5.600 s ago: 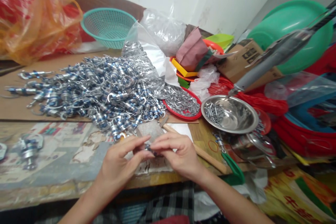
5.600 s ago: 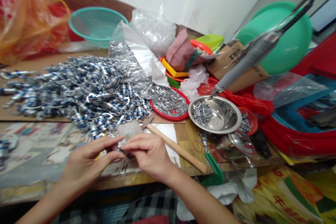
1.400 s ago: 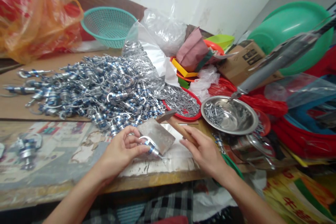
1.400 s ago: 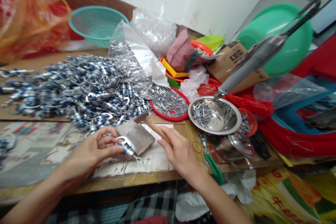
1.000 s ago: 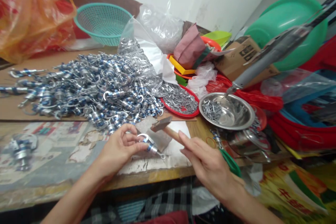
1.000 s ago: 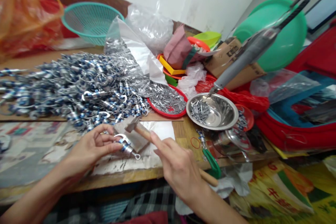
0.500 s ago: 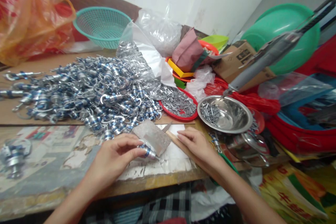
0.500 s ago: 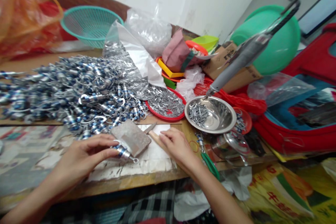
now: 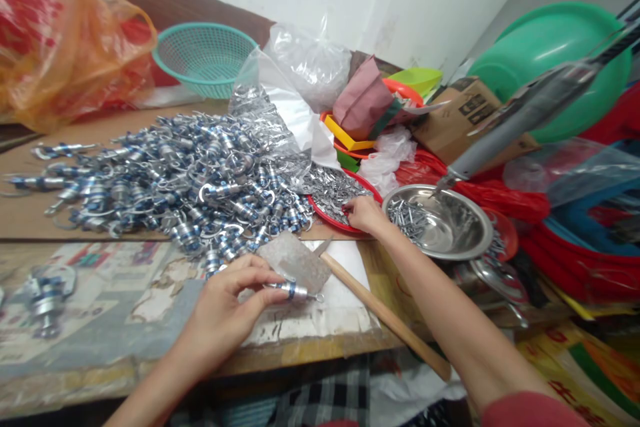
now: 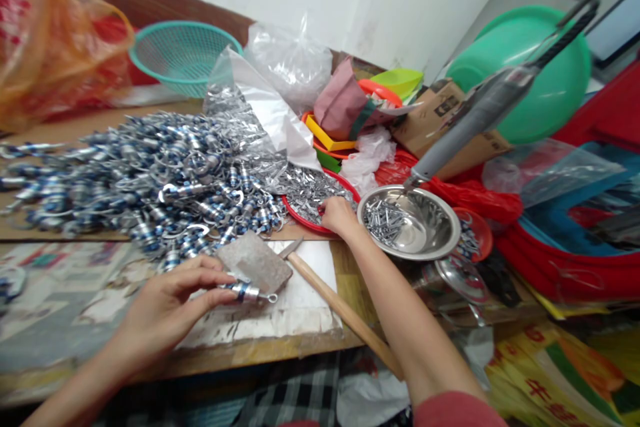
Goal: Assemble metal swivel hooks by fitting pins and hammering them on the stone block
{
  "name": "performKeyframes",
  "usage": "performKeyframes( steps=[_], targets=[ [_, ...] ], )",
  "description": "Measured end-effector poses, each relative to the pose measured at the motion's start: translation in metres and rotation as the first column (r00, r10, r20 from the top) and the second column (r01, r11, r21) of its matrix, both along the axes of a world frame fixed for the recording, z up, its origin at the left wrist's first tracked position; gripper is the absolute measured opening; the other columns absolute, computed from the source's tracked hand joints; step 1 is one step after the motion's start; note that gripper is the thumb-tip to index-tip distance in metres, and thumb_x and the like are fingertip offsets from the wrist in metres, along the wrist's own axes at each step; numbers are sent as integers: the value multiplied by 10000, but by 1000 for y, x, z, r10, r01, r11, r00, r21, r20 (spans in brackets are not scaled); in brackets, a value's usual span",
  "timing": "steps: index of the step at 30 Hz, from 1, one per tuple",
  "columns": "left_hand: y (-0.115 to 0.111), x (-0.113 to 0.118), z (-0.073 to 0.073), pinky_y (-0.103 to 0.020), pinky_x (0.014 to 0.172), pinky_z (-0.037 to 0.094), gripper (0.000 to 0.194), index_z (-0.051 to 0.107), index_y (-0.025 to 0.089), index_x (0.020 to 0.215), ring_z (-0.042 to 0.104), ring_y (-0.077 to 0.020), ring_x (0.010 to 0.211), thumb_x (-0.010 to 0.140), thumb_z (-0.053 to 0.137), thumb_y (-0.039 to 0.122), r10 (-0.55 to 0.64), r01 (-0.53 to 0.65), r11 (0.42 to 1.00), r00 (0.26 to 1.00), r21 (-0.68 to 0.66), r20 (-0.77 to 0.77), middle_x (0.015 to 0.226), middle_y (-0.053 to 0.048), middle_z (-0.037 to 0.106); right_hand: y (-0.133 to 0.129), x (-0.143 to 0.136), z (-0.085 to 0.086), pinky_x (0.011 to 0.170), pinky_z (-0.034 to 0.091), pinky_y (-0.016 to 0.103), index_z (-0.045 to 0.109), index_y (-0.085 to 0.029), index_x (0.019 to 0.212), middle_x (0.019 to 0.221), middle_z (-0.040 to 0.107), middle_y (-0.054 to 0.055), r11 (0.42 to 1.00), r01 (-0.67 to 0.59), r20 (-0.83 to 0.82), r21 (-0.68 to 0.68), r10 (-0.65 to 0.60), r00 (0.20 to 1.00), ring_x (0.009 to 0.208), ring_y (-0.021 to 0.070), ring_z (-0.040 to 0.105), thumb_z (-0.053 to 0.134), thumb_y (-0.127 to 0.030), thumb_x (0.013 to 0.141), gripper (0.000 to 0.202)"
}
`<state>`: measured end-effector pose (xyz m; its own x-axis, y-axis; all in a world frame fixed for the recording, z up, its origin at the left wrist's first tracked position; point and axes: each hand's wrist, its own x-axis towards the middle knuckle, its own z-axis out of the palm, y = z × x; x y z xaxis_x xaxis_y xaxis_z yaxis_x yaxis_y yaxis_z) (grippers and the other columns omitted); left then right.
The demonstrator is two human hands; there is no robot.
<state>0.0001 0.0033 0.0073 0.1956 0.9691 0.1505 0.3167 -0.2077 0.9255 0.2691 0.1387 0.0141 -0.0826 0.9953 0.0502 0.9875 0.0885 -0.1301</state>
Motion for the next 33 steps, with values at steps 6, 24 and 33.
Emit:
performKeyframes(
  steps=[6,24,33],
  targets=[
    [0,2,3,-276,678,459,95,748,249,737,626,-174,722,679,674,247,-17,18,999,999,-34,31,748,-15,682,-43,-15,6,782,498,234,669,-160,1036,974,700,53,982,13,-232,186,31,972,861,155,650,469,-170,829,288],
    [-5,6,3,-248,632,466,277,728,221,889,597,-138,596,620,726,154,51,-60,997,986,49,156,622,26,660,-148,-95,25,621,523,213,740,-175,761,737,706,43,904,-310,-771,294,416,481,677,122,650,555,-39,745,230],
    [-12,2,13,-235,628,475,139,766,289,705,634,-163,682,691,672,188,-44,49,998,983,-26,178,696,-7,698,-157,-89,21,689,535,269,683,-196,910,812,681,47,877,-269,-744,399,481,464,755,155,640,640,-141,756,169]
  ],
)
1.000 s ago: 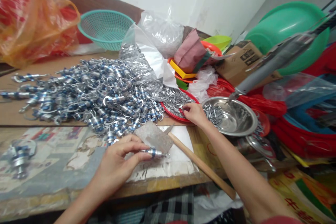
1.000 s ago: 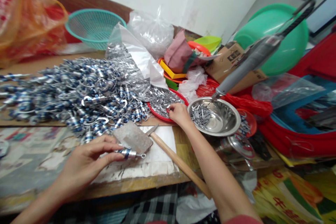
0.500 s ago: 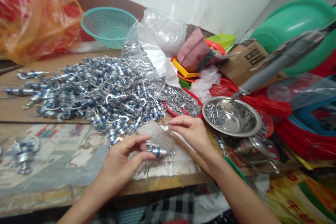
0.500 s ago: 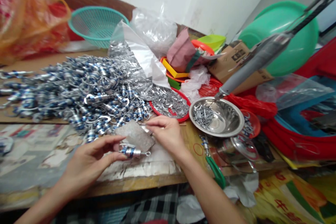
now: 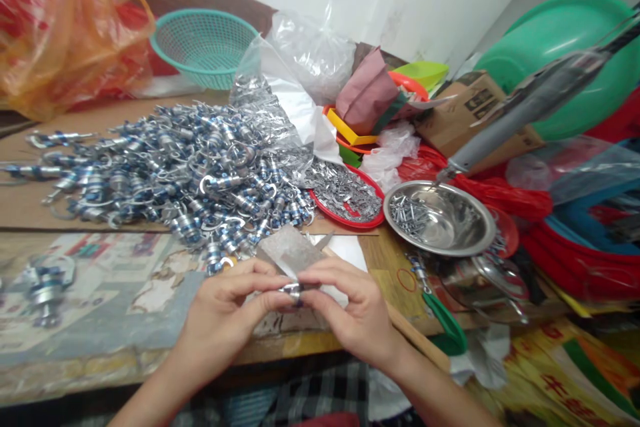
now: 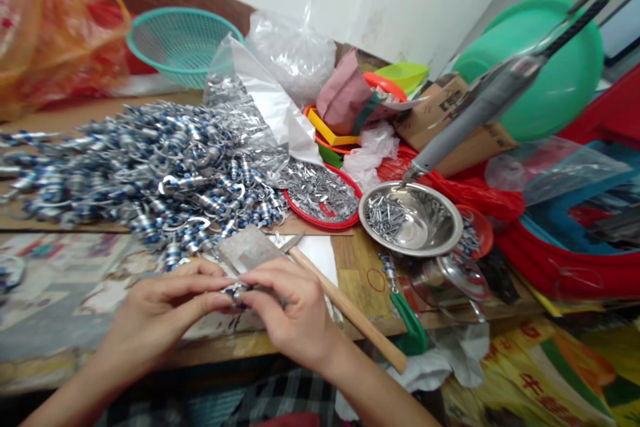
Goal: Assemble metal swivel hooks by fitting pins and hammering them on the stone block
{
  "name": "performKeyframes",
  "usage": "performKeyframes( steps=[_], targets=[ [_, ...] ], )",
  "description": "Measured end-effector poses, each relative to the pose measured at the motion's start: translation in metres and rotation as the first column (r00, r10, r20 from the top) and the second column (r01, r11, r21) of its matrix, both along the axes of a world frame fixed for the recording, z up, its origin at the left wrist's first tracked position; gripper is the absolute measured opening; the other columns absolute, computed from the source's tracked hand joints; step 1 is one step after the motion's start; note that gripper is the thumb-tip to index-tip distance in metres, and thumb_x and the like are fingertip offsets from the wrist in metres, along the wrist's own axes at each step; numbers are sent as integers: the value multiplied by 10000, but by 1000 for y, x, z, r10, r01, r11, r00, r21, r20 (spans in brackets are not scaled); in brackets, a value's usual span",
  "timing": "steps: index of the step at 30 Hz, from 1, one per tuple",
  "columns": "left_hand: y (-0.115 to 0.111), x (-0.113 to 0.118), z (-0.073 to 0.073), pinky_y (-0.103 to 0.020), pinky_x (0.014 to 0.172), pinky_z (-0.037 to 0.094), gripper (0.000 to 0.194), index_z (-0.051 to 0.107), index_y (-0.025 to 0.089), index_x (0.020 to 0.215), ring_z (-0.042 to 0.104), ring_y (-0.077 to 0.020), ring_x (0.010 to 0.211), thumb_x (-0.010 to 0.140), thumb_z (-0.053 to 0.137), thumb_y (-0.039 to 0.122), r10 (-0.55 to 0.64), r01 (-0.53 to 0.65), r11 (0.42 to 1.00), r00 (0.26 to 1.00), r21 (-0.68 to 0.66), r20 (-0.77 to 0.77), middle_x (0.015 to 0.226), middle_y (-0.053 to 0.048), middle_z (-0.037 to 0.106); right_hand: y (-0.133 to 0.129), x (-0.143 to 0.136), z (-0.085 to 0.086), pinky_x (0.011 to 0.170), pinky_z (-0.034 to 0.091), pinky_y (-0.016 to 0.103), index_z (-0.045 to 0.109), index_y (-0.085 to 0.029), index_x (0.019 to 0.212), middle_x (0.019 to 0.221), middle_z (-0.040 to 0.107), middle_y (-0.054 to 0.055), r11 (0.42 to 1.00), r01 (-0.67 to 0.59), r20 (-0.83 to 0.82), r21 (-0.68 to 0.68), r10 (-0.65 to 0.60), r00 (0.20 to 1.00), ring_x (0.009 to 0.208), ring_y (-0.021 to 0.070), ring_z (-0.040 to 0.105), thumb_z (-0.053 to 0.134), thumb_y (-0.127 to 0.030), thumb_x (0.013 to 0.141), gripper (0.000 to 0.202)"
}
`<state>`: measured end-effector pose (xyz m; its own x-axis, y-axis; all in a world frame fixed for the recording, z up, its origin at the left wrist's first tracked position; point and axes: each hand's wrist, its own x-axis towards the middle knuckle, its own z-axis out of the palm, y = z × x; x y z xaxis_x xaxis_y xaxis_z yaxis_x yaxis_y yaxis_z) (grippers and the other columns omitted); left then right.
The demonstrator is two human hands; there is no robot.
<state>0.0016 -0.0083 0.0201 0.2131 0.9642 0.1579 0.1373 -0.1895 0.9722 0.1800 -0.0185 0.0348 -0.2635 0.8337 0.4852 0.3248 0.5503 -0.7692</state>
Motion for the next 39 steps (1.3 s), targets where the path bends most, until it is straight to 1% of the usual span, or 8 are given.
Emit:
performKeyframes(
  steps=[7,12,16,22,27,32,36,39],
  targets=[
    [-4,-3,3,-251,650,484,88,759,270,693,641,-175,694,699,674,247,-6,4,999,1000,-53,-20,714,-9,712,-12,13,-14,723,539,262,600,-180,1065,937,666,96,889,-120,295,443,-18,955,865,164,637,508,-41,813,302],
    [-6,-1,11,-255,649,478,91,739,251,665,635,-174,685,707,660,265,5,-4,1000,994,12,-109,702,-14,694,-10,17,-4,714,545,287,644,-110,995,919,689,138,826,-234,395,513,15,918,877,199,648,460,-91,856,231],
    [-3,-1,14,-259,735,476,109,731,257,640,640,-190,795,711,648,266,-34,36,999,996,15,-87,787,-15,707,-10,15,-3,678,548,248,661,-172,1018,916,698,100,877,-144,339,459,-23,940,824,164,662,477,-64,834,281],
    [-6,4,12,-298,673,521,143,736,228,739,670,-218,711,660,674,330,20,4,940,998,-341,68,733,-18,754,-10,7,-10,655,558,232,706,-225,971,896,691,83,971,-27,110,236,1,994,757,146,668,593,-84,780,262],
    [-12,9,6,-323,730,550,490,666,205,924,680,-249,830,451,790,218,116,18,867,964,-497,238,853,-33,756,-9,3,-7,590,543,226,741,-206,849,776,703,70,998,21,32,61,-23,999,659,142,664,681,-177,738,130],
    [-10,10,2,-316,764,533,651,513,179,1109,661,-215,840,517,769,274,158,-29,866,963,-499,219,858,-37,709,29,12,0,679,511,232,728,-203,766,768,718,28,986,136,256,-93,-109,960,717,137,661,626,-207,780,103],
    [-5,13,1,-300,724,518,632,435,193,1095,656,-190,775,558,759,272,93,44,867,964,-496,247,746,2,673,78,14,-3,724,473,305,681,-211,907,894,714,59,927,365,706,-84,-202,678,837,209,649,589,-274,790,162],
    [-1,14,0,-290,688,502,567,428,198,1030,649,-183,754,568,754,242,51,78,861,970,-502,238,732,6,664,102,9,-10,708,454,337,659,-177,909,867,704,104,928,359,769,-104,-154,620,845,271,639,652,-211,689,223]
  ],
)
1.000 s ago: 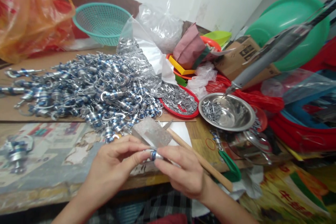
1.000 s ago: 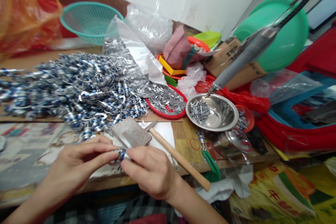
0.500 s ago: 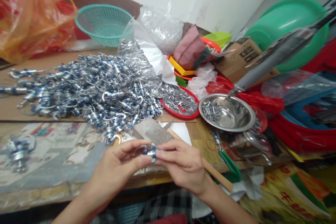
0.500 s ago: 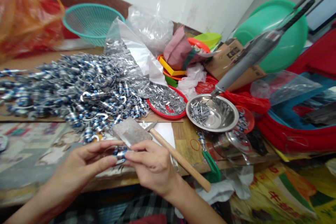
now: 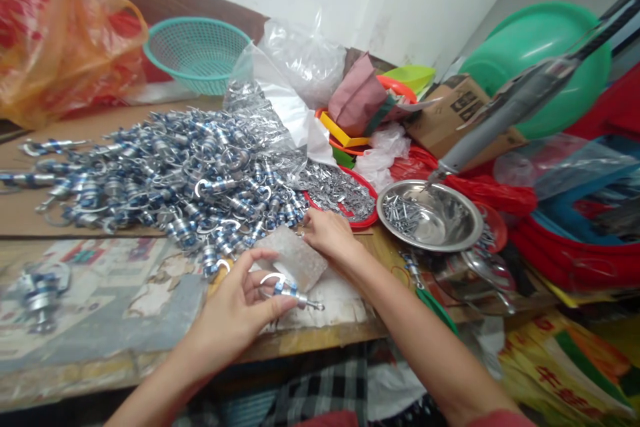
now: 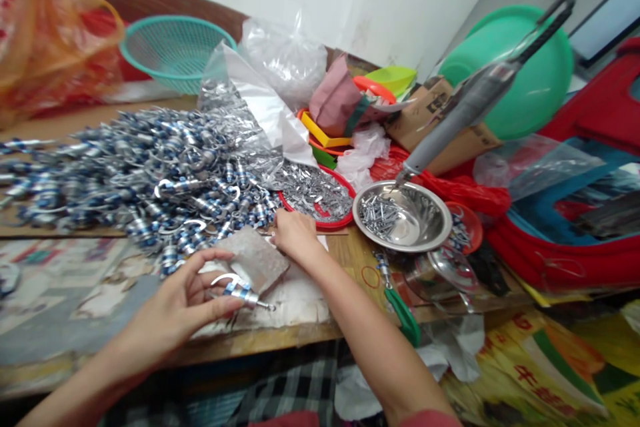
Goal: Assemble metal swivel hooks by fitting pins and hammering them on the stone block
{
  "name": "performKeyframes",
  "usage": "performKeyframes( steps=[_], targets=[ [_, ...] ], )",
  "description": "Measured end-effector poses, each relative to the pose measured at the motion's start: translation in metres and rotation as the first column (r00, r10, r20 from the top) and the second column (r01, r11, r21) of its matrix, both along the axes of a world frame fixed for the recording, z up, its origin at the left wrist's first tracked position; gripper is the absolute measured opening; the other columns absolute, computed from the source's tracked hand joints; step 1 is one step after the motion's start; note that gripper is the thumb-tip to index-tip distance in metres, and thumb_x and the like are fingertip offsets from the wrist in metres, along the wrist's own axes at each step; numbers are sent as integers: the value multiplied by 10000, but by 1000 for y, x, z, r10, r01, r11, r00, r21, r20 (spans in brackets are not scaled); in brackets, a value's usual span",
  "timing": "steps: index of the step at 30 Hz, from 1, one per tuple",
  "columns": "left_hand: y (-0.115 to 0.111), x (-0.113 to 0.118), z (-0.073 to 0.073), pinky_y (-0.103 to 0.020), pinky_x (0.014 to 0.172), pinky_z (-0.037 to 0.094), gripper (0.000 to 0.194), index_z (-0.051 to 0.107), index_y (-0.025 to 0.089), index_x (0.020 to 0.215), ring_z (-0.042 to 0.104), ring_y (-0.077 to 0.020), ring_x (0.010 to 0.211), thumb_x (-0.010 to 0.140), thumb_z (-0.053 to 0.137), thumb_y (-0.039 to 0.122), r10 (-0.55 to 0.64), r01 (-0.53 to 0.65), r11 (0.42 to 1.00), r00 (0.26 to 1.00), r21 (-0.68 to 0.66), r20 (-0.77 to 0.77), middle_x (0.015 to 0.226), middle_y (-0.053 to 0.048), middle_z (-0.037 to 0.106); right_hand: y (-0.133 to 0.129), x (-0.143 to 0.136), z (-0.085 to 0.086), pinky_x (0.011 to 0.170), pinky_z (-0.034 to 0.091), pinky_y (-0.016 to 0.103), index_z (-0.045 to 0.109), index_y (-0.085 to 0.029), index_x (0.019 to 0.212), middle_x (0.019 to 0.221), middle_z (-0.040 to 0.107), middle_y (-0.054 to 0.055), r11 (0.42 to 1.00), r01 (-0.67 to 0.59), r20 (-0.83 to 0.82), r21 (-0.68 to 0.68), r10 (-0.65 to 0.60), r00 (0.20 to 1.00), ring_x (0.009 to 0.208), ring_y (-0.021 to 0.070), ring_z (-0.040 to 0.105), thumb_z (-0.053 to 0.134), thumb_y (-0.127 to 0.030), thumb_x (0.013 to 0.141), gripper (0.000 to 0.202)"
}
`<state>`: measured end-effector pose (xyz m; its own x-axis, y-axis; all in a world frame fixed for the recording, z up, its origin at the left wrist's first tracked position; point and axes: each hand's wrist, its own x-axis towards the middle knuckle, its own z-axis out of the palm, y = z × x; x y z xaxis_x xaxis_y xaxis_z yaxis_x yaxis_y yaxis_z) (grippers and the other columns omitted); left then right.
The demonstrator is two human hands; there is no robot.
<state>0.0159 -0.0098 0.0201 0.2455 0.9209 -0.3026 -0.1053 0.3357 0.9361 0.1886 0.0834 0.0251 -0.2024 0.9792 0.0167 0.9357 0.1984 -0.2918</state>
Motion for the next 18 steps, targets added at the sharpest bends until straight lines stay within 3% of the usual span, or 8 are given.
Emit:
performKeyframes(
  steps=[5,8,11,15,18],
  targets=[
    [6,-3,-2,-265,622,478,518,398,221,963,647,-161,691,587,754,223,-49,52,998,997,-42,54,705,42,653,11,-1,-10,653,445,276,651,-181,895,789,696,51,996,-76,-63,-52,73,995,738,215,635,671,-154,618,279],
    [10,-5,-4,-263,628,486,513,388,227,906,656,-158,687,570,775,204,-58,66,995,993,-79,102,698,51,663,7,7,-8,632,451,242,662,-155,928,743,690,31,994,-93,-164,-57,82,983,676,160,625,607,-97,664,276],
    [13,-8,-6,-245,609,487,525,384,230,880,653,-144,658,551,790,177,-63,75,993,990,-92,130,678,62,666,-8,13,3,638,474,222,670,-131,922,817,699,46,994,-97,-294,-56,76,953,699,129,629,545,-120,759,205],
    [14,-9,-9,-234,600,486,526,375,233,884,651,-134,649,562,785,162,-76,89,992,986,-85,146,678,67,675,-43,9,20,635,473,215,695,-146,759,764,699,26,978,-206,-535,-44,151,831,683,120,626,606,-91,732,108],
    [14,-9,-11,-229,593,484,516,371,229,886,649,-129,641,575,777,162,-93,104,992,984,-65,152,686,58,688,-61,2,27,634,451,211,712,-165,732,705,695,10,943,-330,-520,-40,262,813,669,118,615,596,-59,744,158]
  ],
)
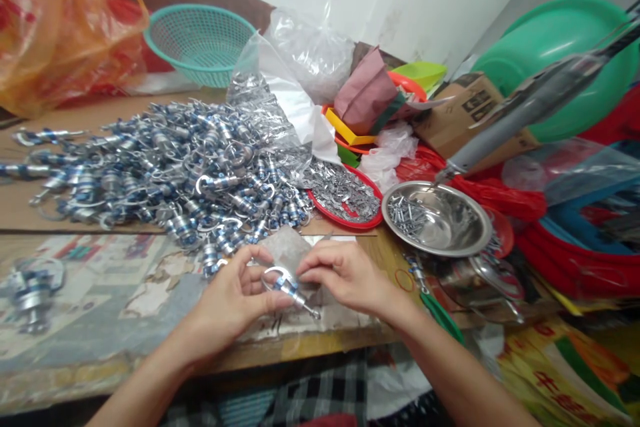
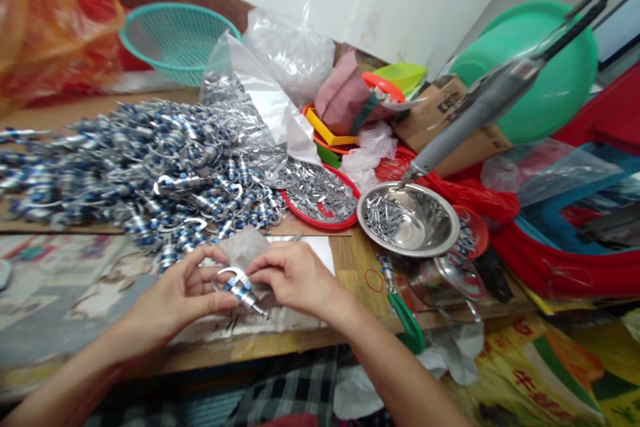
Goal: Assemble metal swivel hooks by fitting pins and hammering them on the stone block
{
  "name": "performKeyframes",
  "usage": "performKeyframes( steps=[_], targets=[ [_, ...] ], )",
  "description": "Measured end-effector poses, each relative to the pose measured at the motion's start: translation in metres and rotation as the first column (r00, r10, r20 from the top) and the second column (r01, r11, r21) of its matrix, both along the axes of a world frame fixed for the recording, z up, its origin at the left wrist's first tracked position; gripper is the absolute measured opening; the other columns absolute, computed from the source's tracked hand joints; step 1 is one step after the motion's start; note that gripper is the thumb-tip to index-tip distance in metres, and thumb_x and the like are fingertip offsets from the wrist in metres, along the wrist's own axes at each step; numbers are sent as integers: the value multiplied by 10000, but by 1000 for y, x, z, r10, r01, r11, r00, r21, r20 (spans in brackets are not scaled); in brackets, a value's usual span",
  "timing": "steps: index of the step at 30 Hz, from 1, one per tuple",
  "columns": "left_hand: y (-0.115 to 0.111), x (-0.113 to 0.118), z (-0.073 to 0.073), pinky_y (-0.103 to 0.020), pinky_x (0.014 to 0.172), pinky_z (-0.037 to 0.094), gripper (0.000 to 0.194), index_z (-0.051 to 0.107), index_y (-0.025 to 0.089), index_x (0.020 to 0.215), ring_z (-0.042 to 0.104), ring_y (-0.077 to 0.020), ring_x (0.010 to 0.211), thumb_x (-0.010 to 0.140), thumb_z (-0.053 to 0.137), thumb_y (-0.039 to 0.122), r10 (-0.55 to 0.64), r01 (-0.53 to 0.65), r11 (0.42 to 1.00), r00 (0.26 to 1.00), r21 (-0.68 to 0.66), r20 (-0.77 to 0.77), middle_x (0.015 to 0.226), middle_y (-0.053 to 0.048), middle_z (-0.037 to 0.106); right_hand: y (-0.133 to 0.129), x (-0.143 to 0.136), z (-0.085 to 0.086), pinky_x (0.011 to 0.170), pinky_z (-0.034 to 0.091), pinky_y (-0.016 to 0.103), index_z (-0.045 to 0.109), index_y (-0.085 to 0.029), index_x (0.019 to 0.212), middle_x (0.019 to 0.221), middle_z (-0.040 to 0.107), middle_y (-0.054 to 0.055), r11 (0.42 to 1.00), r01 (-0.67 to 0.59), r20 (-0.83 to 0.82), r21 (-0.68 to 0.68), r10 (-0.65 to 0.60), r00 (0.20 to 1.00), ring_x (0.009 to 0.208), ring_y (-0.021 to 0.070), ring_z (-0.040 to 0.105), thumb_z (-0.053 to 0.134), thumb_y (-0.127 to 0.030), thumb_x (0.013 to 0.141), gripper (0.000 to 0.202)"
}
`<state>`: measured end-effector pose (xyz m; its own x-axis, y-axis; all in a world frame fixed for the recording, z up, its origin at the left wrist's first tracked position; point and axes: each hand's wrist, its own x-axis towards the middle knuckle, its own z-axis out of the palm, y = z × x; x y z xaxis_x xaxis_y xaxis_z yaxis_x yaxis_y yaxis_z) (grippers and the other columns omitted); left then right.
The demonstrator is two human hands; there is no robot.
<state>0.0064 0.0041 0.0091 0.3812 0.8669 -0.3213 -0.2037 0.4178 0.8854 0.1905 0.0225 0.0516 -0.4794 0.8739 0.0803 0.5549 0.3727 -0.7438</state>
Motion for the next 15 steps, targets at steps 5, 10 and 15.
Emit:
performKeyframes(
  steps=[5,10,15],
  targets=[
    [1,-1,-2,-224,583,484,511,376,226,887,648,-123,619,573,771,145,5,-5,1000,1000,15,11,688,58,694,0,-11,-8,608,426,206,735,-169,764,677,684,9,997,-71,36,-12,71,997,643,115,598,634,-103,754,121],
    [1,-1,-2,-214,577,482,498,380,220,886,645,-115,614,579,764,135,-4,4,1000,1000,25,5,700,45,708,5,-24,-25,557,395,218,748,-228,803,639,648,-1,993,34,34,116,-38,999,602,114,563,663,-203,753,102],
    [0,1,4,-218,576,482,507,383,223,875,644,-124,617,561,775,152,25,-25,1000,1000,6,-18,669,57,688,-3,-5,-27,674,456,242,714,-205,854,782,670,20,948,259,-219,184,-217,951,736,137,605,580,-202,806,142]
  ],
)
